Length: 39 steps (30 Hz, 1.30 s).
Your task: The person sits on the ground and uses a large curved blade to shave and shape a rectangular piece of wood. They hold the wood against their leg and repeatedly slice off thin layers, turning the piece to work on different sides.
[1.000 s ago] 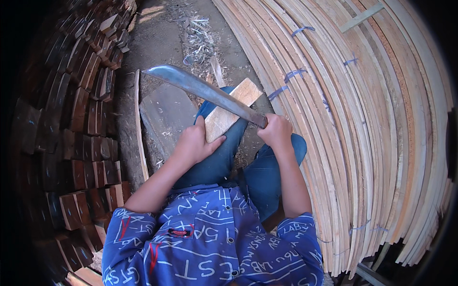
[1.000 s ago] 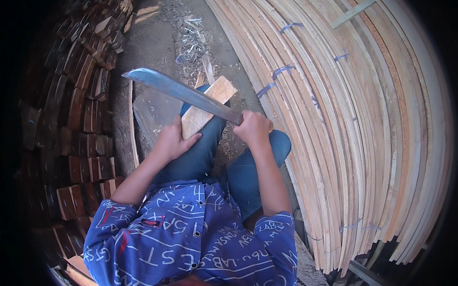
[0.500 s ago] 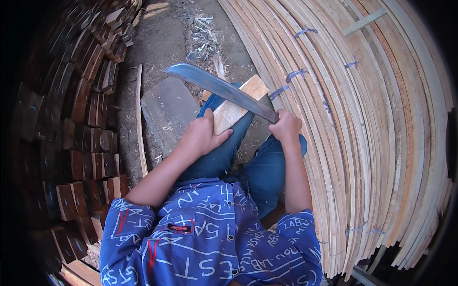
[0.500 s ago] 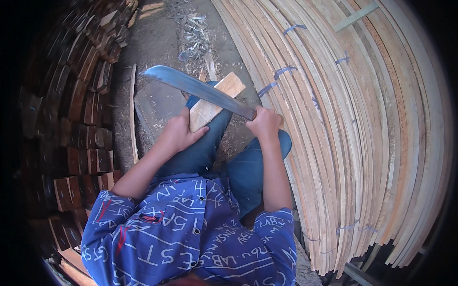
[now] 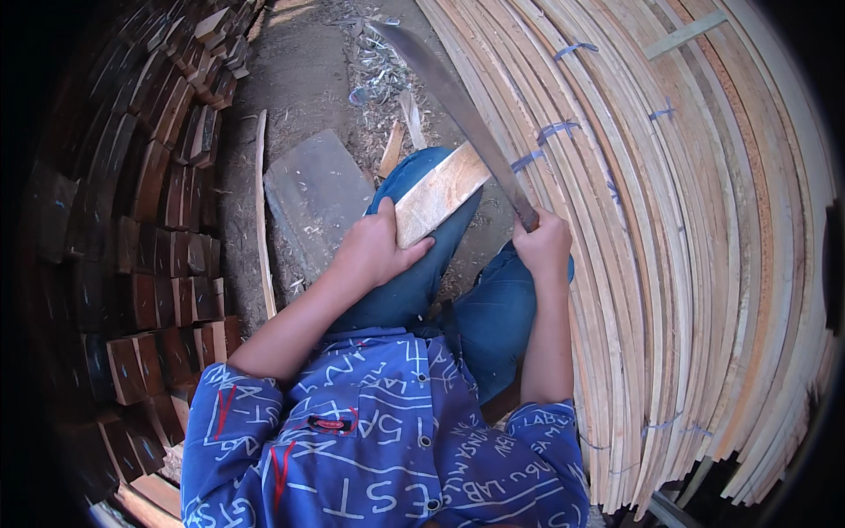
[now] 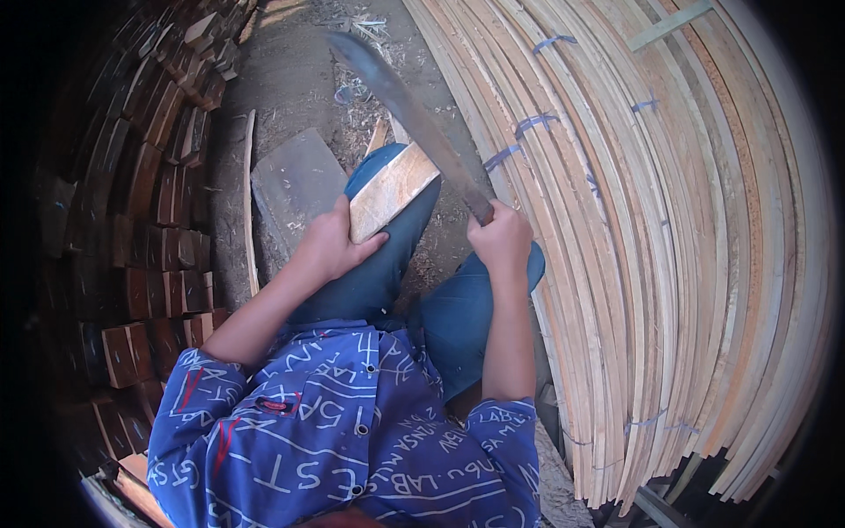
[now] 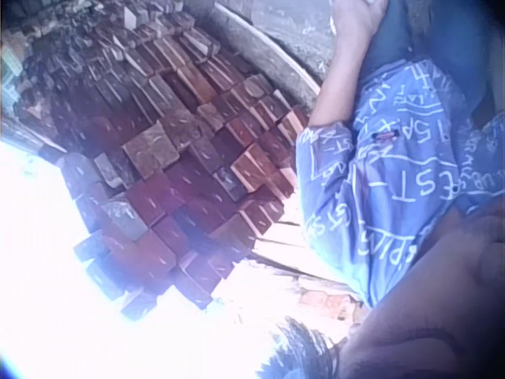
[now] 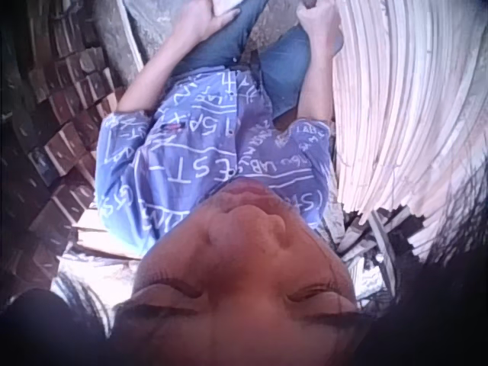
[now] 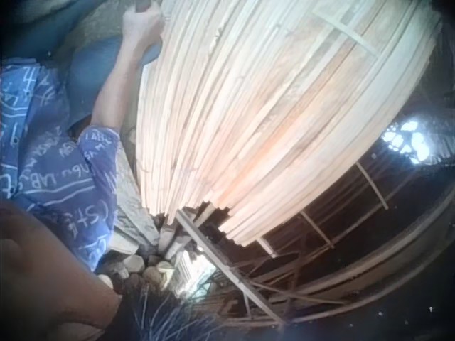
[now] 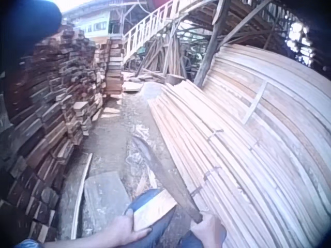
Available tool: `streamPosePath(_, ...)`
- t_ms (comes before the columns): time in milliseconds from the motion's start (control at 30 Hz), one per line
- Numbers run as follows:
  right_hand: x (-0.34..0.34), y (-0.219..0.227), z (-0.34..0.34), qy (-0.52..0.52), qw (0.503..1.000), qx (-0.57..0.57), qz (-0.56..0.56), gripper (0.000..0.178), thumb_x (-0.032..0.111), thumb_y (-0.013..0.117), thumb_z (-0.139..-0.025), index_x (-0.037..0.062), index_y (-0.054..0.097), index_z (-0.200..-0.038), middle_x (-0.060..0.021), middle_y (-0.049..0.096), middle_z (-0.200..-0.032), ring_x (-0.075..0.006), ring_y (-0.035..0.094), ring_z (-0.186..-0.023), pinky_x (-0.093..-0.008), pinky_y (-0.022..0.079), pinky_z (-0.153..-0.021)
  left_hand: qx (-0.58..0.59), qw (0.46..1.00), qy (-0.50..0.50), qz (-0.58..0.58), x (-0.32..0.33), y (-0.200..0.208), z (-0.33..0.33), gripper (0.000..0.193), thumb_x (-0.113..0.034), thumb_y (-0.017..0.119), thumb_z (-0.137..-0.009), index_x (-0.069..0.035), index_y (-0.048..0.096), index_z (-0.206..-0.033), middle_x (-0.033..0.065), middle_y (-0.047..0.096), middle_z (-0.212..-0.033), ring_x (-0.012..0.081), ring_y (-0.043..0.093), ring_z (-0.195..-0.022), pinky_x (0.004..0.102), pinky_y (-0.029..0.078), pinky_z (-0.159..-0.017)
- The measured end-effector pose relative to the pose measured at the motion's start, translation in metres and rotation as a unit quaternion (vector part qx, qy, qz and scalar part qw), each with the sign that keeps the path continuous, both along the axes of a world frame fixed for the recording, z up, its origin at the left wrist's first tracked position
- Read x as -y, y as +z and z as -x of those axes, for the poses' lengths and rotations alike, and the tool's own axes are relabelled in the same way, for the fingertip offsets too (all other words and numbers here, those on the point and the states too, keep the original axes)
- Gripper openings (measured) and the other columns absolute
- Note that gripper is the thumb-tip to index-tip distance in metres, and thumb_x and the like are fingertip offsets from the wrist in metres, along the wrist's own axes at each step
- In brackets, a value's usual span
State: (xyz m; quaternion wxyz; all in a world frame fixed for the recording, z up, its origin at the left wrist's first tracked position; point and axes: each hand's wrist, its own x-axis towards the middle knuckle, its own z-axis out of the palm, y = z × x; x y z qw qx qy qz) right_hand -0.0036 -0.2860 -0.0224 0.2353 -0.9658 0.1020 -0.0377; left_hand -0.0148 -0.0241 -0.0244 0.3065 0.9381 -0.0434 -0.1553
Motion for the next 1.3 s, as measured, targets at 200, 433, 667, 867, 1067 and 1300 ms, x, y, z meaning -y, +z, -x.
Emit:
streamPosePath(200, -0.002, -0.015, -0.03, 0.049, 0.995, -0.02, 0.087, 0.018, 0.02, 0.068, -0.063, 0.005, 0.068, -0.073, -0.0195, 0.066, -0.07, -0.0397, 0.066, -0.07, -0.0483, 0.052, -0.065, -0.005, 1.0, 0.015, -0.025, 0.001, 0.007, 0.001, 0.073, -0.05, 0.073, -0.077, 0.012, 0.049, -0.107, 0.0349, 0.064, -0.084, 0.0492, 0.065, -0.086, 0.0498, 0.053, -0.077)
streamPosePath(433, 0.095, -0.035, -0.029, -0.154, 0.984, -0.087, 0.018, 0.025, 0.023, 0.066, -0.076, 0.001, 0.071, -0.085, -0.0233, 0.068, -0.081, -0.041, 0.067, -0.082, -0.0463, 0.052, -0.075, 0.028, 0.999, 0.014, -0.023, -0.009, 0.002, -0.004, 0.075, -0.052, 0.074, -0.076, 0.012, 0.048, -0.106, 0.0337, 0.064, -0.08, 0.0485, 0.066, -0.08, 0.0496, 0.054, -0.073)
streamPosePath(667, 0.034, -0.007, -0.004, 0.001, 0.998, -0.056, 0.031, 0.016, 0.02, 0.068, -0.068, 0.0053, 0.067, -0.074, -0.015, 0.067, -0.07, -0.036, 0.067, -0.069, -0.0439, 0.052, -0.065, -0.038, 0.999, 0.001, -0.025, 0.011, 0.004, -0.009, 0.075, -0.046, 0.076, -0.076, 0.013, 0.047, -0.112, 0.0346, 0.064, -0.087, 0.0487, 0.065, -0.089, 0.0477, 0.053, -0.079)
streamPosePath(867, -0.002, -0.021, -0.025, 0.143, 0.989, 0.017, 0.025, 0.017, 0.019, 0.071, -0.06, 0.0067, 0.063, -0.068, -0.015, 0.065, -0.065, -0.0341, 0.068, -0.065, -0.0447, 0.052, -0.06, 0.068, 0.998, 0.0, 0.017, 0.008, -0.007, -0.003, 0.07, -0.045, 0.078, -0.075, 0.011, 0.047, -0.103, 0.0333, 0.064, -0.079, 0.0479, 0.066, -0.079, 0.0491, 0.054, -0.07)
streamPosePath(1067, 0.029, -0.031, -0.02, 0.077, 0.995, -0.025, 0.051, 0.017, 0.02, 0.071, -0.061, 0.0062, 0.063, -0.067, -0.0151, 0.065, -0.064, -0.0339, 0.067, -0.064, -0.0443, 0.052, -0.059, 0.019, 1.0, 0.016, 0.0, 0.003, 0.001, -0.008, 0.071, -0.04, 0.077, -0.077, 0.013, 0.047, -0.114, 0.0349, 0.065, -0.091, 0.048, 0.066, -0.09, 0.0469, 0.053, -0.077)
streamPosePath(1300, -0.008, -0.015, -0.004, 0.134, 0.99, 0.006, 0.044, 0.018, 0.021, 0.072, -0.061, 0.0065, 0.064, -0.068, -0.0155, 0.065, -0.063, -0.034, 0.067, -0.063, -0.0457, 0.053, -0.06, 0.069, 0.997, -0.022, 0.001, 0.008, -0.01, -0.007, 0.069, -0.046, 0.078, -0.076, 0.01, 0.046, -0.099, 0.0336, 0.063, -0.077, 0.0501, 0.065, -0.078, 0.0489, 0.054, -0.067)
